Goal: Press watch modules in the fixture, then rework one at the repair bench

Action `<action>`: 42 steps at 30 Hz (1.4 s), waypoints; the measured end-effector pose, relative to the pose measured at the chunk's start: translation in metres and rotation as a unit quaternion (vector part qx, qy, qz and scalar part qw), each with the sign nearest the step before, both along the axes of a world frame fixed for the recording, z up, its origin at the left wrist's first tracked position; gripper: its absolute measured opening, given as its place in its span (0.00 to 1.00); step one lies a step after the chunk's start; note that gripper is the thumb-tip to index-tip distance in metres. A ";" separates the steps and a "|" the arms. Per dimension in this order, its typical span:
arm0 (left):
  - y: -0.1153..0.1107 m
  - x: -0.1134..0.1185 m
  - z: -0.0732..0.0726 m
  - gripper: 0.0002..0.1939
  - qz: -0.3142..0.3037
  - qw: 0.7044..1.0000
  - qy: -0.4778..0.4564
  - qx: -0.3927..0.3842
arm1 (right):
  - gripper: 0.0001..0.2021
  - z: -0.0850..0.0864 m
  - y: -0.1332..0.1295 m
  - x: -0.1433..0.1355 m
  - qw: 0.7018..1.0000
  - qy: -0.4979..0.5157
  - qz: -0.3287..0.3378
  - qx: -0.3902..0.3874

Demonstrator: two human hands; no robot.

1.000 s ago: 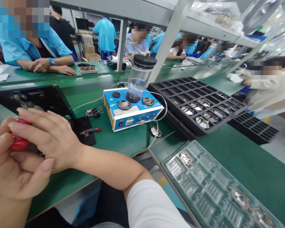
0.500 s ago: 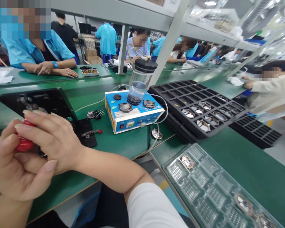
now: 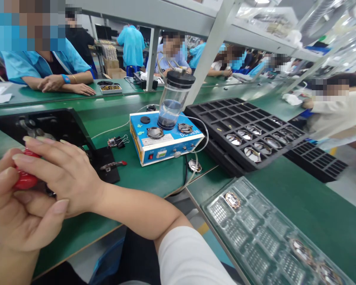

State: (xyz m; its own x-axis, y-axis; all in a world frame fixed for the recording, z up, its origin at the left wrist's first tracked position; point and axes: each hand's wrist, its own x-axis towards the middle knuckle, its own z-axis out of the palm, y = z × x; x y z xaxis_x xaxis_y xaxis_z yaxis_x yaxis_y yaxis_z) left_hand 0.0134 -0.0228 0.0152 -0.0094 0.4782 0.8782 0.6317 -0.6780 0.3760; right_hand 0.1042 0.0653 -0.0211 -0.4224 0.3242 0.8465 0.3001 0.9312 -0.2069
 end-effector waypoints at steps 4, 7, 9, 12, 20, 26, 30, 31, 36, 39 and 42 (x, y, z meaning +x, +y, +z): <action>0.000 0.000 0.000 0.54 0.010 1.000 0.002 0.000 | 0.44 -0.003 0.002 -0.003 1.000 -0.018 -0.011 -0.009; 0.000 0.000 0.000 0.52 0.011 1.000 0.002 -0.004 | 0.42 -0.004 0.002 -0.005 1.000 -0.011 -0.006 -0.007; 0.000 0.000 0.000 0.51 0.011 1.000 0.000 -0.009 | 0.40 -0.004 0.001 -0.004 1.000 -0.008 -0.007 -0.013; -0.001 0.000 0.000 0.52 0.009 1.000 0.000 -0.007 | 0.39 -0.001 0.000 -0.002 1.000 -0.013 -0.015 -0.019; 0.000 0.000 0.001 0.54 0.004 1.000 -0.002 0.000 | 0.40 0.005 0.002 0.001 1.000 -0.012 -0.013 0.001; 0.000 0.000 0.001 0.54 -0.003 1.000 -0.001 -0.006 | 0.41 0.007 -0.002 0.003 1.000 -0.023 -0.011 -0.011; 0.002 0.000 0.001 0.55 -0.017 1.000 -0.005 0.000 | 0.34 0.011 -0.010 0.004 0.998 0.045 0.009 -0.031; 0.002 0.000 0.001 0.56 -0.019 1.000 -0.007 0.000 | 0.31 0.013 -0.012 0.004 0.996 0.076 0.015 -0.044; 0.002 -0.003 -0.002 0.56 -0.011 1.000 -0.014 -0.004 | 0.34 0.018 -0.018 0.002 0.986 0.145 0.024 -0.080; 0.005 -0.006 -0.003 0.58 -0.017 1.000 -0.010 0.018 | 0.26 0.018 -0.017 0.003 0.991 0.122 0.025 -0.048; 0.009 -0.008 -0.004 0.59 -0.040 0.998 -0.007 0.038 | 0.29 0.019 -0.016 0.005 0.988 0.148 0.027 -0.036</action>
